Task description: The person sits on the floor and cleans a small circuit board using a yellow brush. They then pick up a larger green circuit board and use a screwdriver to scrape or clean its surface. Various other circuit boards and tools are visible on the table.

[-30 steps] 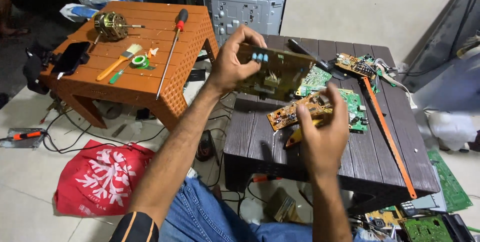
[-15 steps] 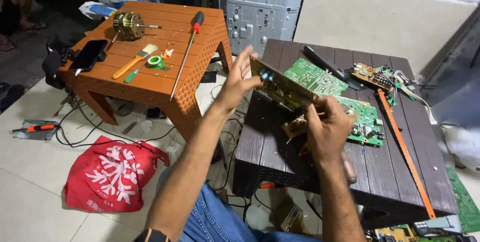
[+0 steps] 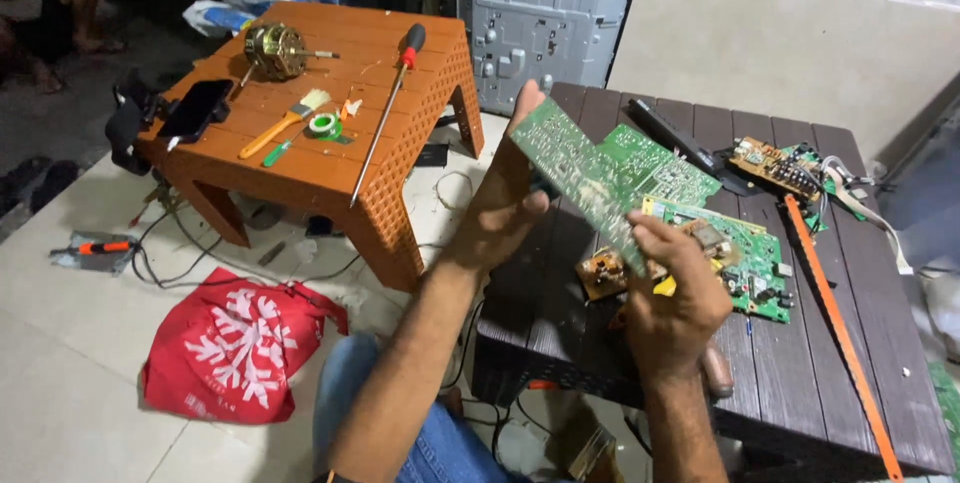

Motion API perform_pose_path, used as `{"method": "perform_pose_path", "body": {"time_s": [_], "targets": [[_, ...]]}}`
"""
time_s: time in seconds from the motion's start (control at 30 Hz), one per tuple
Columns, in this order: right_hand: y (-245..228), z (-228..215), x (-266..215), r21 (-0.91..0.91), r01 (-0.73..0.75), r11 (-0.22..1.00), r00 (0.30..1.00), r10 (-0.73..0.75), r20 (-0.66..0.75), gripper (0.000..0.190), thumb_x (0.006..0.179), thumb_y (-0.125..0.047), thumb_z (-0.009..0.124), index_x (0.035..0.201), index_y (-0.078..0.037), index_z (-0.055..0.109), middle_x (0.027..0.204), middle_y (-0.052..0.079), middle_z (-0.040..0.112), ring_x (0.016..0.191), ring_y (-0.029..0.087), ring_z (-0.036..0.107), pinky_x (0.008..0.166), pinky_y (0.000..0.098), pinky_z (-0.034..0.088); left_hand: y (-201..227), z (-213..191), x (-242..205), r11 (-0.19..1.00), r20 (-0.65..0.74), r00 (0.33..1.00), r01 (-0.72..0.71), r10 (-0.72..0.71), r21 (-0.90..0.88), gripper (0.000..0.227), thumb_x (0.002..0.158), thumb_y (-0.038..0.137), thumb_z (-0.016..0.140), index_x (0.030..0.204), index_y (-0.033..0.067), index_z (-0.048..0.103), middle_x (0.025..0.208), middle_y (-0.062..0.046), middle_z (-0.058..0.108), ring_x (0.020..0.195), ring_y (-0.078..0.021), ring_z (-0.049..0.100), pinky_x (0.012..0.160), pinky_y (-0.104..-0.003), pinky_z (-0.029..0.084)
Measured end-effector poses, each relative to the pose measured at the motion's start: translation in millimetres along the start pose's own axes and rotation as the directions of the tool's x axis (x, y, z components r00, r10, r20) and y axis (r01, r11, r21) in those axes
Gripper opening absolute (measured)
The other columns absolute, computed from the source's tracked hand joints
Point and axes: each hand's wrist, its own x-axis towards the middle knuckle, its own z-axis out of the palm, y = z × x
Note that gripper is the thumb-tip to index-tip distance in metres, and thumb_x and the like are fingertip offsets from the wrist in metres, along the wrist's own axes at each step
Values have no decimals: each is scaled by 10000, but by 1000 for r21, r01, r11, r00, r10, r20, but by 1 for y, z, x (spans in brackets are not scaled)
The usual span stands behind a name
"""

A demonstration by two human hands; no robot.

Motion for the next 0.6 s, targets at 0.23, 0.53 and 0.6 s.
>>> {"method": "perform_pose_path", "body": {"time_s": [0.23, 0.53, 0.6], "targets": [[-21, 8, 11, -51, 15, 999, 998, -12, 60, 203, 822, 144, 790, 981, 35, 724, 1106, 232, 759, 914, 378, 756, 711, 437, 632, -41, -9, 6, 987, -62, 996, -76, 68, -140, 1002, 904, 454, 799, 1676, 135, 244, 1696, -106, 334, 1532, -258, 346, 1277, -465, 320], [-27, 9, 13, 47, -191, 980, 981, 189, 43, 216, 889, 53, 784, 1090, 39, 707, 1093, 229, 736, 878, 391, 753, 652, 431, 640, -26, 26, 15, 999, -140, 990, -16, 23, 51, 609, 1029, 361, 674, 1559, 124, 492, 1572, -136, 512, 1463, -281, 433, 1268, -526, 284], [-36, 8, 19, 21, -248, 969, 968, 247, 48, 358, 963, -20, 712, 1307, 22, 619, 1119, 275, 707, 881, 434, 743, 671, 531, 645, -27, 30, 20, 952, -192, 981, 30, 30, 304, 477, 1059, 399, 624, 1449, 125, 610, 1560, -134, 522, 1504, -302, 398, 1276, -530, 262]]}}
